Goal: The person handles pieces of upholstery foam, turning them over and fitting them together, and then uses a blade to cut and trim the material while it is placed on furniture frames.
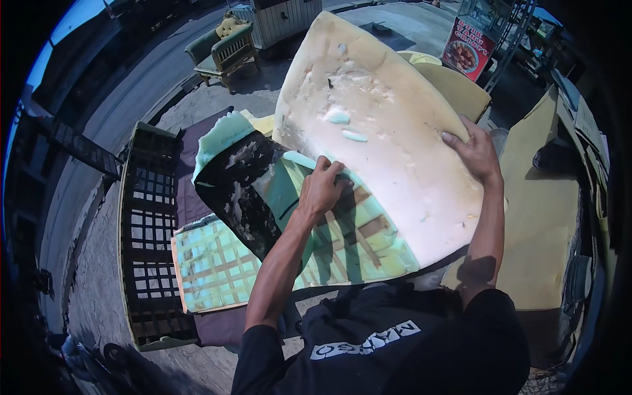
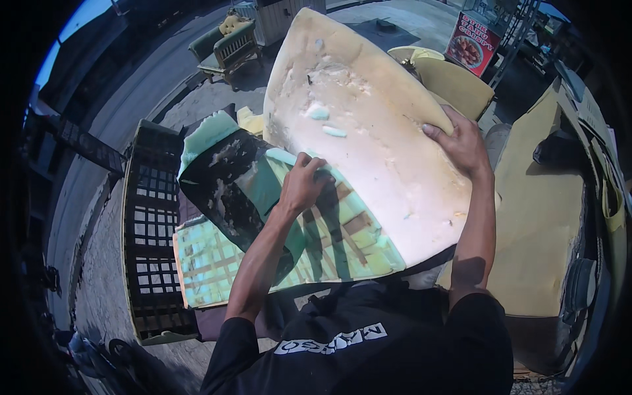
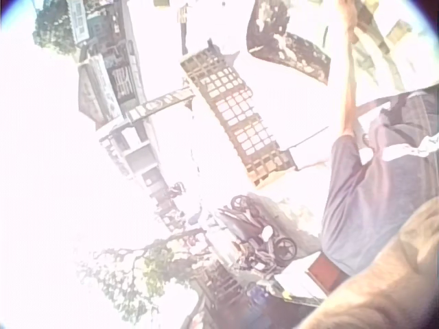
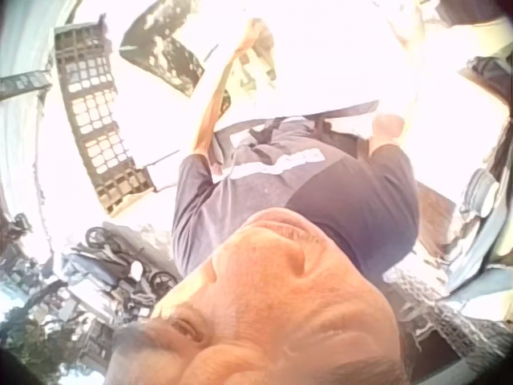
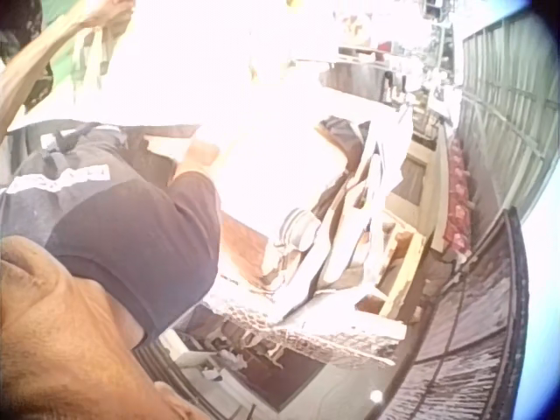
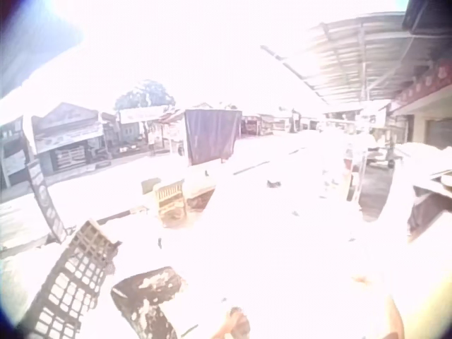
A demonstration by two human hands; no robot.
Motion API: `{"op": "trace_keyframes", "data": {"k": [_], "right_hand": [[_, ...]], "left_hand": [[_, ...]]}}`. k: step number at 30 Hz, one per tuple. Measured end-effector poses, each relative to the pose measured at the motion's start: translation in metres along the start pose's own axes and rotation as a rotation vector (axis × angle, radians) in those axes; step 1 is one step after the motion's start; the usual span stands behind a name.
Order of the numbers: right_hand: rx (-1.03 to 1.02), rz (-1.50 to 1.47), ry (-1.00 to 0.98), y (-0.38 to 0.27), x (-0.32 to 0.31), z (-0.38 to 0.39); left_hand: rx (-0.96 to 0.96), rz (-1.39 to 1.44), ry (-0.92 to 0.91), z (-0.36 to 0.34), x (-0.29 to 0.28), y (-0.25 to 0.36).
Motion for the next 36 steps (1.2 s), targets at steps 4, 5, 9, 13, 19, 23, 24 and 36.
{"op": "trace_keyframes", "data": {"k": [4,5,9,13,19,23,24,36], "right_hand": [[0.124,0.142,-0.093,0.118,0.027,-0.090],[0.157,0.147,-0.099,0.167,0.030,-0.106],[0.484,0.316,-0.184,0.342,0.082,-0.092],[0.636,0.474,-0.167,0.354,0.129,-0.050],[0.075,0.518,0.346,0.196,0.128,-0.051],[0.109,0.576,0.151,0.169,0.163,-0.051],[0.189,0.495,0.087,0.196,0.173,-0.045],[0.076,0.445,0.030,0.177,0.187,-0.037]], "left_hand": [[-0.057,0.068,0.013,-0.065,0.048,-0.026],[0.045,0.061,0.023,-0.078,0.066,-0.021],[0.266,-0.044,-0.088,-0.064,0.102,-0.002],[0.075,0.057,-0.245,-0.053,0.109,-0.019],[0.039,-0.158,-0.523,-0.085,0.109,0.024],[0.143,-0.037,-0.500,-0.054,0.101,0.008],[0.134,0.026,-0.580,-0.035,0.096,0.002],[0.341,0.022,-0.482,-0.020,0.122,0.073]]}}
Point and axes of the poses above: each hand's wrist, its own z-axis away from the middle knuckle, its own x-axis out of the palm, y = z × x, the point moved 9 cm from there along -z, towards the middle knuckle, and after that the axes turned 5 degrees about -z, right-handed, at the moved point
